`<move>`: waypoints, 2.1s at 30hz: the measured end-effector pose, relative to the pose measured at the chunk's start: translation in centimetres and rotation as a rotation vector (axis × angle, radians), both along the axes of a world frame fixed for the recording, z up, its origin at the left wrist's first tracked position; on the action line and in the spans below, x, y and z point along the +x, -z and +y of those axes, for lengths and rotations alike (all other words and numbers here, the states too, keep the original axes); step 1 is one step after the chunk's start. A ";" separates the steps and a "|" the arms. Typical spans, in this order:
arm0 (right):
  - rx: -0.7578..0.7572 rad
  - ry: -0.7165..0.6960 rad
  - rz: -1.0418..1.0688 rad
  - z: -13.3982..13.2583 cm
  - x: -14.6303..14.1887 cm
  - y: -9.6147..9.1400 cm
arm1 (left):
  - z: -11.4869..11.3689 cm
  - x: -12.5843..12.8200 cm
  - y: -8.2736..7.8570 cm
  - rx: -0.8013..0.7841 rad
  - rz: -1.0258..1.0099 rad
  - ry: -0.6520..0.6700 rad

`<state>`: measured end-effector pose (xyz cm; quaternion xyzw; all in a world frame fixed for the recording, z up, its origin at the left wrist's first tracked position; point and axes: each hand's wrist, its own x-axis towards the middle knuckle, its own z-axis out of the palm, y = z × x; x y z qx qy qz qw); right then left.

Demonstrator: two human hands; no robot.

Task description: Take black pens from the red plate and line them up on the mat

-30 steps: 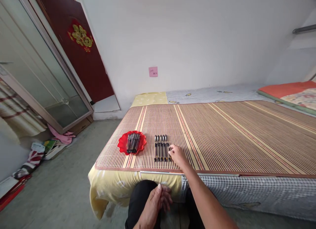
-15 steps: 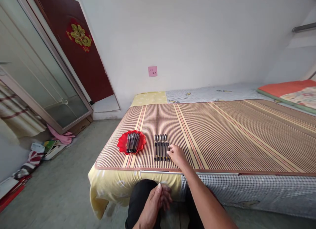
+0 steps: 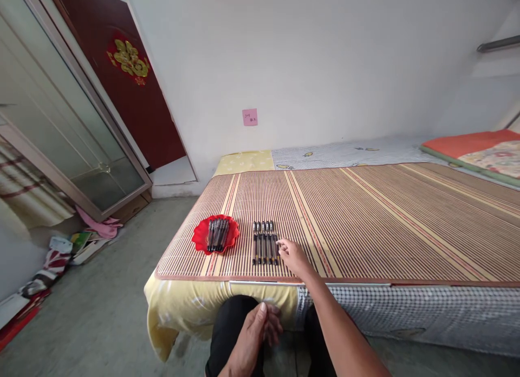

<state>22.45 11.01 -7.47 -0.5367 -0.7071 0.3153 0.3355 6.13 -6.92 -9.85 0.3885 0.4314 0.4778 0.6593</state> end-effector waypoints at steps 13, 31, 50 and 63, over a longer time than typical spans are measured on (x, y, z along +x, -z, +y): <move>0.036 -0.046 -0.104 -1.2 0.5 -0.4 | 0.0 -0.1 0.3 0.001 -0.001 0.004; 0.046 -0.018 -0.144 -1.0 0.2 0.0 | 0.0 -0.2 0.8 0.012 0.019 0.007; 0.019 -0.005 -0.142 -1.7 0.1 -0.8 | 0.1 -0.3 0.9 0.017 0.040 0.007; 0.043 -0.005 -0.061 -1.2 0.2 0.4 | 0.2 -0.2 1.1 0.012 0.028 0.013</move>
